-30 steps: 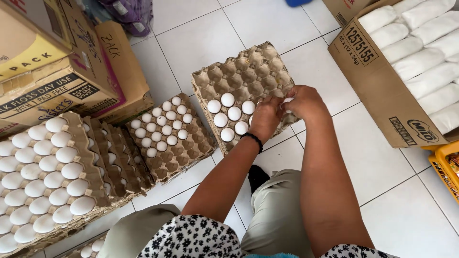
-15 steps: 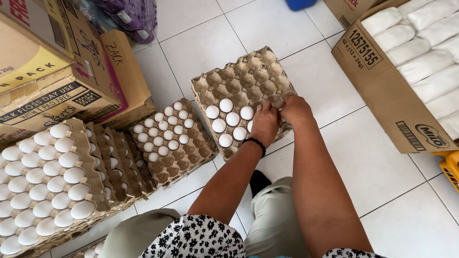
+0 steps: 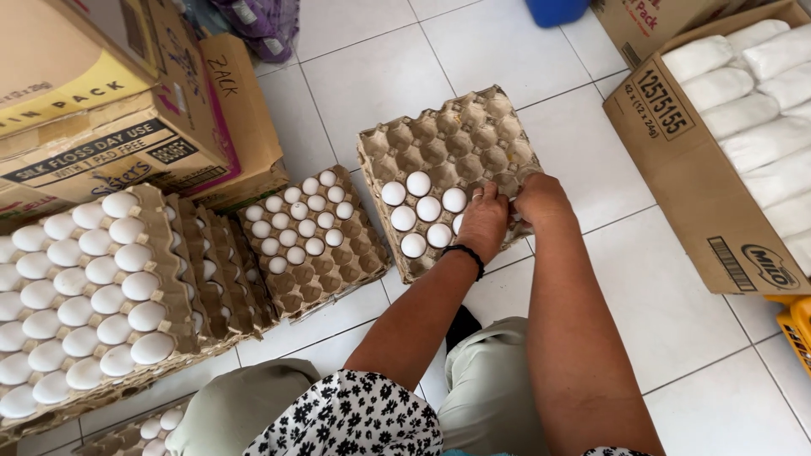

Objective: Checking eggs for damage and arranging them into cardboard trays.

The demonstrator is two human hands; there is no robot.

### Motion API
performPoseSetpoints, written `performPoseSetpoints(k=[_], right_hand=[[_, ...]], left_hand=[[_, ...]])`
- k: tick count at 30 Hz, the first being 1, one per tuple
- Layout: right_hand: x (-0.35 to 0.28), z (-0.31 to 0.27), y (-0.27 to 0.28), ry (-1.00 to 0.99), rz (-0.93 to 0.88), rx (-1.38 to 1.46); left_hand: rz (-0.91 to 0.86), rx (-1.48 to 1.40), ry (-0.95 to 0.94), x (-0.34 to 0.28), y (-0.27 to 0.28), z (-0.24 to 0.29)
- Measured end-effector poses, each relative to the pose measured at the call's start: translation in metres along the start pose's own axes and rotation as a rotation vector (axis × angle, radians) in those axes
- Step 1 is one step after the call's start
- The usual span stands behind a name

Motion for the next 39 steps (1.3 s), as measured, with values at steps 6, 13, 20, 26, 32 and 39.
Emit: performPoseSetpoints(k=[6, 13, 20, 26, 32, 39], right_hand=[[0.026, -0.002, -0.009, 0.247, 0.088, -0.335], [-0.039, -0.078, 0.010, 0.330, 0.192, -0.447], [-0.123, -0.194, -0.043, 0.708, 0.168, -0.170], [-0.144, -0.253, -0.150, 0.859, 0.038, -0.106], [-0.124, -0.271, -0.258, 0.915, 0.015, -0.148], [-0.102, -0.257, -0.387, 0.926, -0.098, -0.323]], left_hand=[[-0.027, -0.062, 0.034, -0.001, 0.002, -0.003], [0.120, -0.204, 0.102, -0.018, 0.095, -0.012], [0.427, -0.212, 0.152, -0.064, 0.193, -0.111], [0.517, -0.266, 0.382, -0.111, 0.206, -0.234], [0.497, -0.256, 0.766, -0.152, 0.146, -0.369], [0.320, -0.265, 0.942, -0.191, 0.078, -0.453]])
Point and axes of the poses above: each hand's wrist, its own x-axis towards the middle knuckle, its own y-axis out of the back of the hand, z = x × y, the point moved 10 cm from there along x, towards the middle knuckle, and after that the axes turned 10 degrees about z, right-handed, at the moved point
